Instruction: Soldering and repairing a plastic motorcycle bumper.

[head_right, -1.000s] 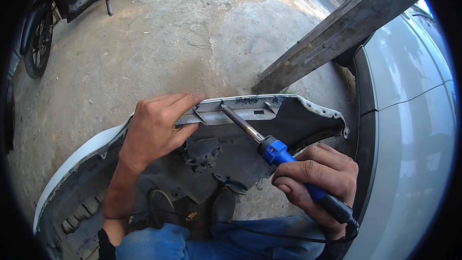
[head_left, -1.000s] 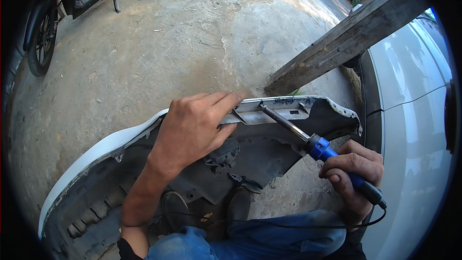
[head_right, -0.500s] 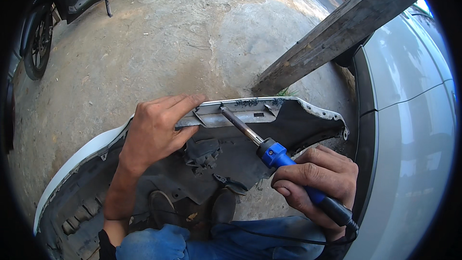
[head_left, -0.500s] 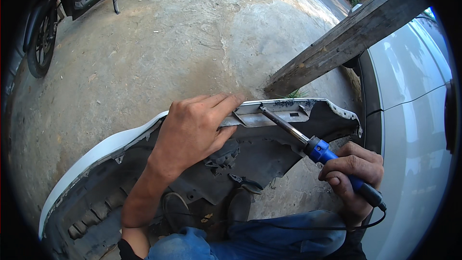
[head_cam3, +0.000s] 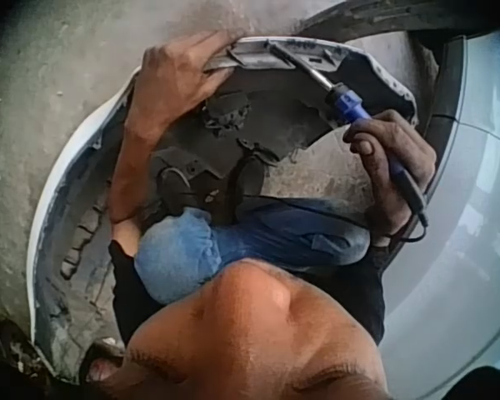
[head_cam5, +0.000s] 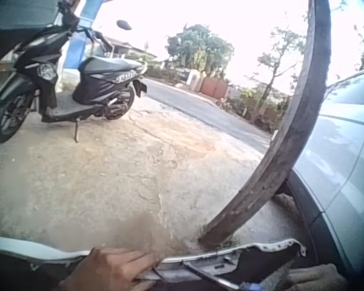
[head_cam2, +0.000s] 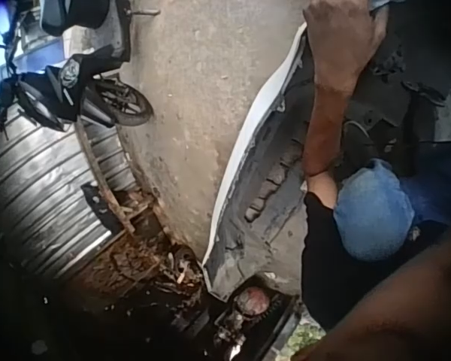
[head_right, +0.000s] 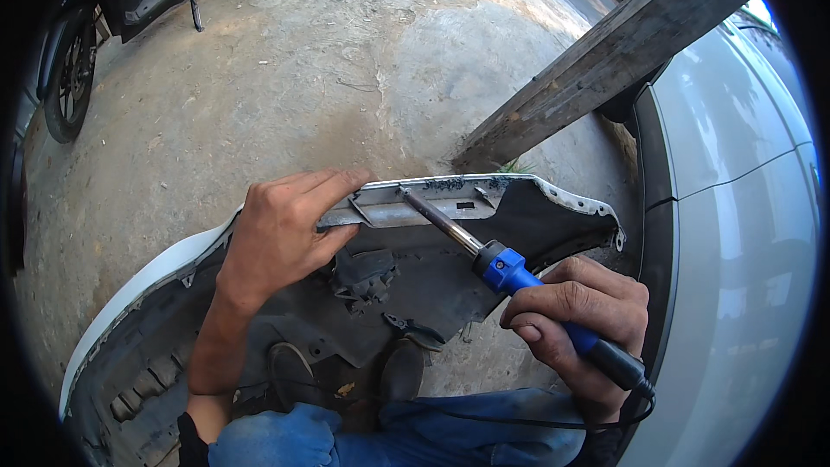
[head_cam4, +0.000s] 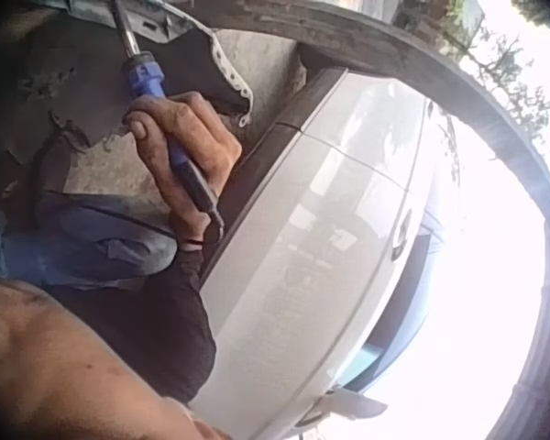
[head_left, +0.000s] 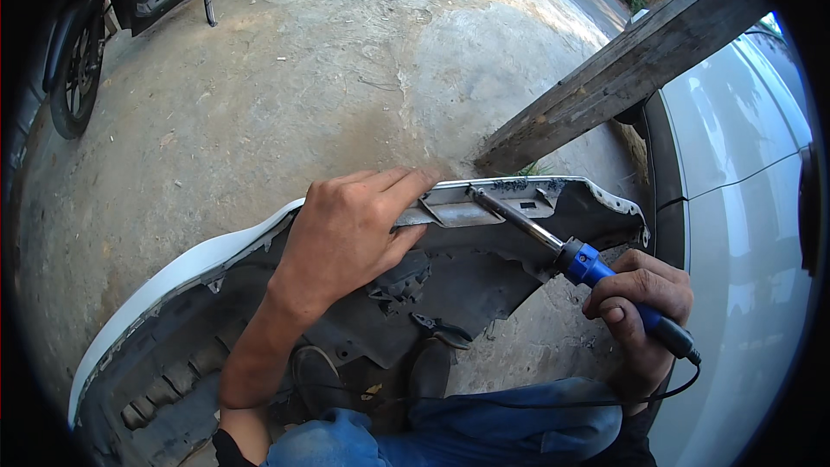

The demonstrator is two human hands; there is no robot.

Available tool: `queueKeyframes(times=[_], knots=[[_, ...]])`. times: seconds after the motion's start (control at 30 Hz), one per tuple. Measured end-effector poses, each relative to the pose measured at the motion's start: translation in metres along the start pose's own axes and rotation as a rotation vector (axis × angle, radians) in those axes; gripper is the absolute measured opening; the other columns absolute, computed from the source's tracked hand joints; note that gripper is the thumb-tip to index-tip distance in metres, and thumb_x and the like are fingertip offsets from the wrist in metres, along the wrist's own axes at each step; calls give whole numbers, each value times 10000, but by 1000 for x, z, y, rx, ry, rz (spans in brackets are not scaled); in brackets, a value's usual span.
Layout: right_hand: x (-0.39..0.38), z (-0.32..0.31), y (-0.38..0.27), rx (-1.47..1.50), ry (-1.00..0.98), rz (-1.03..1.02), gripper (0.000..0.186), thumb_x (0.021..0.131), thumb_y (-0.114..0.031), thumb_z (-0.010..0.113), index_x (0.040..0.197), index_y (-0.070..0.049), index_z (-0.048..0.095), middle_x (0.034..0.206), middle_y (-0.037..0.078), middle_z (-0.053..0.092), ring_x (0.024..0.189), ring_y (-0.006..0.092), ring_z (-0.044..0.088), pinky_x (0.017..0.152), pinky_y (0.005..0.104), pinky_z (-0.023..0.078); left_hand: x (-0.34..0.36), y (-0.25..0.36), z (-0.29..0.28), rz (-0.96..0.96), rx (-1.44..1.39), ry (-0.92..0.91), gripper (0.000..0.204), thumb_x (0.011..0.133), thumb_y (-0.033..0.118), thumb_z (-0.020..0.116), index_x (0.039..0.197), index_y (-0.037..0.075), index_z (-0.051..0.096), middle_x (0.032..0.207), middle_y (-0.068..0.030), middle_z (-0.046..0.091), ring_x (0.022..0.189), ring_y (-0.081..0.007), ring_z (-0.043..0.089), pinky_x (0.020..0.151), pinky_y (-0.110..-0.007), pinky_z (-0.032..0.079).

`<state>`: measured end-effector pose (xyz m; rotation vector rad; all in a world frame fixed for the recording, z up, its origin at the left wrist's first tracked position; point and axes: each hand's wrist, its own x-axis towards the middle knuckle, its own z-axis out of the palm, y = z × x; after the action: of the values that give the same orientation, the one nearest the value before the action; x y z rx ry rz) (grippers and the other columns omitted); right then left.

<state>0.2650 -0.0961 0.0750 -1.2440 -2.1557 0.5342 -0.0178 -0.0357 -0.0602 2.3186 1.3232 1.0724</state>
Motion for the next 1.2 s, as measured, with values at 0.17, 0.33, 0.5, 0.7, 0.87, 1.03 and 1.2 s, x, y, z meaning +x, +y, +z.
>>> queueKeyframes(times=[0.17,0.33,0.5,0.7,0.87,1.03,1.2], knots=[[0,1,-1,-20,9,20,236,812,-259,820,911,-46,832,744,73,736,658,197,688,613,329,540,-1,0,-1,-3,4,-1,517,766,144,849,1266,80,732,1095,-163,771,937,-347,751,825,-425,599],[0,2,-1,-21,13,25,234,804,-258,827,914,-51,833,750,69,740,658,194,684,614,326,541,0,1,-1,-4,-3,-10,519,767,140,847,1270,83,733,1102,-166,770,943,-348,751,821,-427,599],[0,2,1,-11,18,13,227,809,-254,835,913,-52,833,748,65,739,659,187,684,612,322,536,0,0,0,0,3,-6,516,768,134,847,1268,83,733,1115,-166,771,952,-349,753,827,-425,601],[1,4,-1,-13,26,16,232,812,-258,836,912,-49,831,746,64,737,655,184,678,615,321,536,1,1,-2,-1,-1,-19,518,769,135,850,1269,74,731,1118,-173,771,955,-350,754,836,-425,602],[0,2,0,-24,8,18,230,813,-255,835,917,-50,831,748,64,739,657,185,678,617,323,536,0,0,-1,4,2,-19,519,768,141,852,1267,67,730,1117,-175,771,952,-347,754,840,-426,602],[1,2,-2,-37,4,17,225,818,-251,835,921,-50,829,753,64,739,659,187,681,617,327,539,-1,-1,0,13,7,-12,529,766,146,855,1273,67,729,1125,-180,768,952,-350,753,844,-425,604],[1,2,-2,-24,3,22,218,815,-239,839,923,-49,828,765,70,745,667,193,688,623,327,544,-1,0,0,21,9,-7,534,764,144,856,1276,66,727,1135,-181,766,960,-353,754,847,-425,604]])
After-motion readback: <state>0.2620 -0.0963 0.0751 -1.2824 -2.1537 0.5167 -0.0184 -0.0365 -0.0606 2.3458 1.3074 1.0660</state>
